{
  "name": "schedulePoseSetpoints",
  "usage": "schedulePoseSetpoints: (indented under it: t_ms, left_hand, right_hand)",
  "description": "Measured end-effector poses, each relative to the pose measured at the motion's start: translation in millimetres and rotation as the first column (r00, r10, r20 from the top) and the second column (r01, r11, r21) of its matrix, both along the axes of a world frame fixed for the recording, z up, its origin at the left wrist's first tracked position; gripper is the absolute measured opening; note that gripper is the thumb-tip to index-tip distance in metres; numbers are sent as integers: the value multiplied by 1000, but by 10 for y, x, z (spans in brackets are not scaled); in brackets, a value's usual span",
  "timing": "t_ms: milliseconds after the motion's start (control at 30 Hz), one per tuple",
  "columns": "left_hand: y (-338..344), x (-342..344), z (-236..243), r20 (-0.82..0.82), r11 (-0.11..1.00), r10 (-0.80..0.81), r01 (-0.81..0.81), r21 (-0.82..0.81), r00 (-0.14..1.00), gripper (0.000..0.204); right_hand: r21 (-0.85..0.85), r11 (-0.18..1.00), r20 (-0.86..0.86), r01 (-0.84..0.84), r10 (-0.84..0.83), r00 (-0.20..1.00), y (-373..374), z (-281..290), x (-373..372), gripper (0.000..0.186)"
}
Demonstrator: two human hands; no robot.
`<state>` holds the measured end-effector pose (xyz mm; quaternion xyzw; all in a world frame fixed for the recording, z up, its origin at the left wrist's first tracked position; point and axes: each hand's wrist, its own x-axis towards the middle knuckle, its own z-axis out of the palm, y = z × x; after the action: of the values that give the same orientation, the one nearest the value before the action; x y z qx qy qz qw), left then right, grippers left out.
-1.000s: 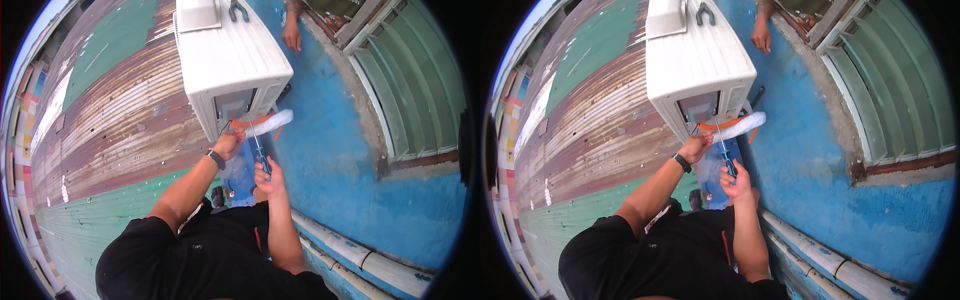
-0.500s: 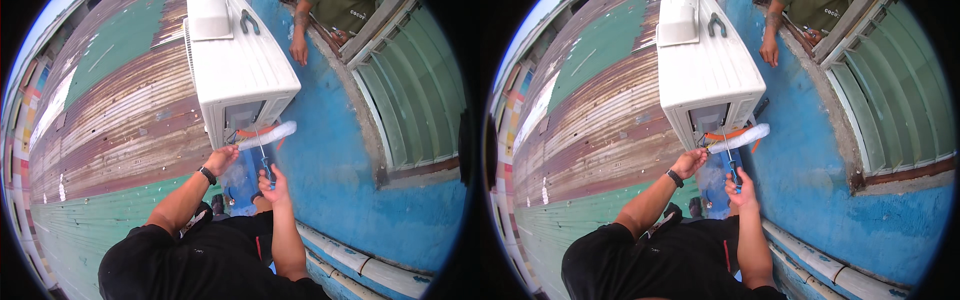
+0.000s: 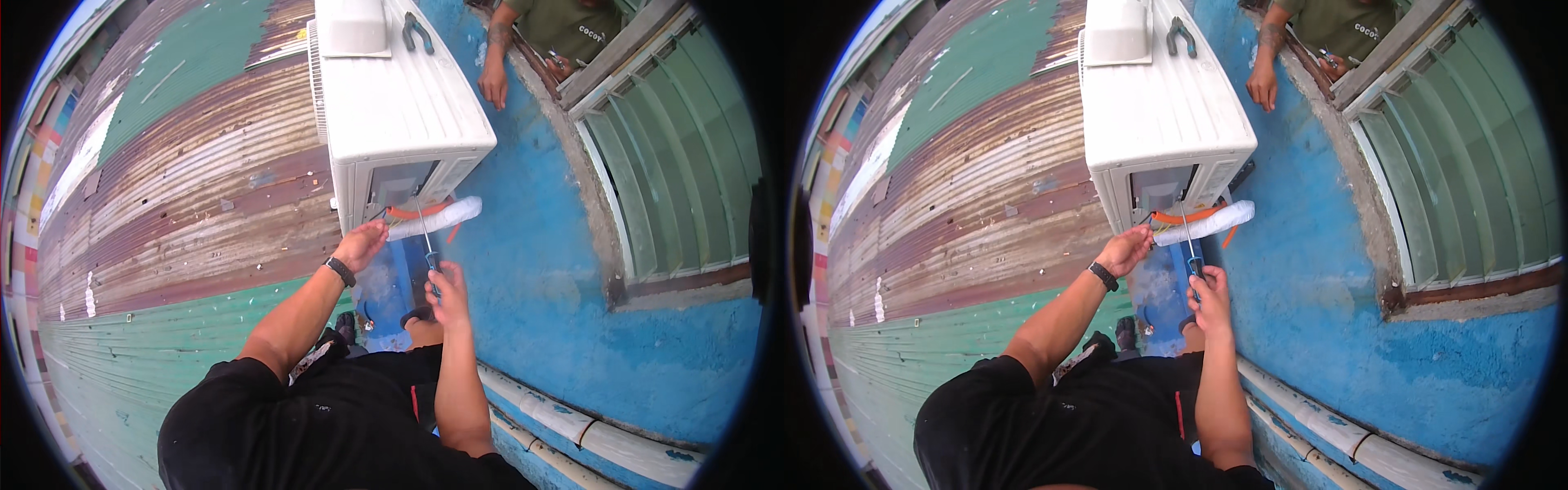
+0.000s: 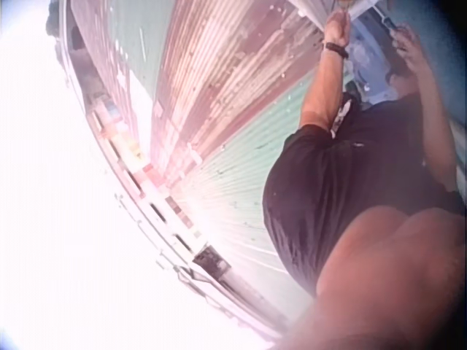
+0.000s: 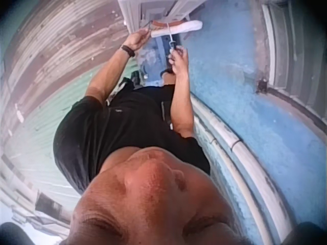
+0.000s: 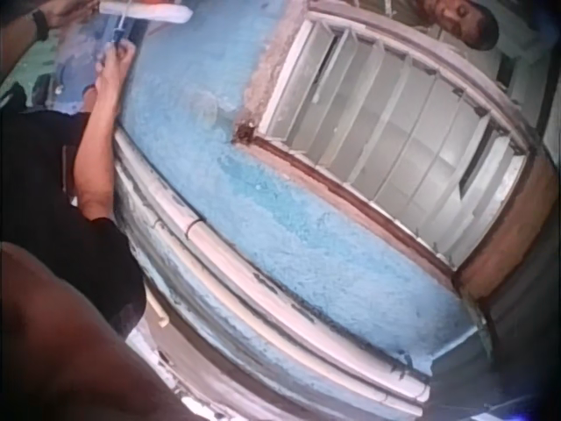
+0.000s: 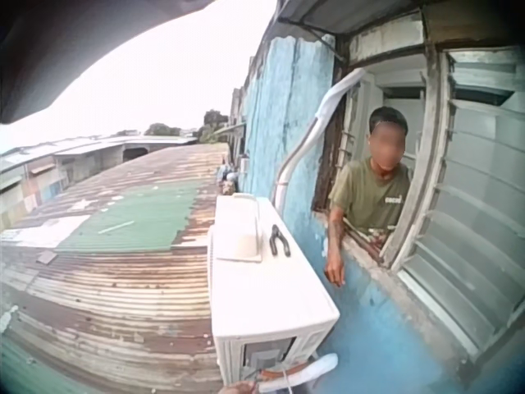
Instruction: The person works on the wiring and external connections of an air conditioning unit using a screwdriver, pliers, and a wrench. They strip wires, connect them to terminals, and tighten fittings on the exterior of the white unit.
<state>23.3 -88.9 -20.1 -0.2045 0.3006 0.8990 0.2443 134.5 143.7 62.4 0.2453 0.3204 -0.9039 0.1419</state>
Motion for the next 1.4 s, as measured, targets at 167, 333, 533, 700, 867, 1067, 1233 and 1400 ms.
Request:
schedulePoseSetpoints:
  t_ms: [167,333,533,700,867,1067,1233,1400]
  left_hand:
    - [-26,-49,55,12,999,-28,28,-24,1000,18]
    - [17,-43,51,6,995,-83,83,-53,997,18]
    - [43,-57,67,59,997,-52,55,-57,997,17]
    - [119,-83,172,83,1000,-12,13,-16,997,19]
    - [17,-101,90,-33,980,-3,9,198,999,18]
    - [-159,-47,43,1,996,14,-14,89,1000,20]
    - [-257,-56,48,20,997,6,-7,76,1000,20]
    - [-260,-87,126,11,998,-15,14,65,1000,21]
  right_hand:
    - [-176,983,152,-50,77,985,11,19,-111,21]
    - [-52,998,38,-38,40,998,54,72,-55,28]
    - [509,860,-2,-18,22,1000,-57,190,-74,23]
    - [462,885,1,-53,59,998,-77,382,144,29]
    - [879,474,-106,-54,305,946,-261,177,584,32]
    - [898,436,-125,-49,360,925,-385,103,520,33]
    - [906,420,-114,-49,356,927,-471,-82,545,34]
    - [422,891,-49,-170,210,976,-504,-114,538,38]
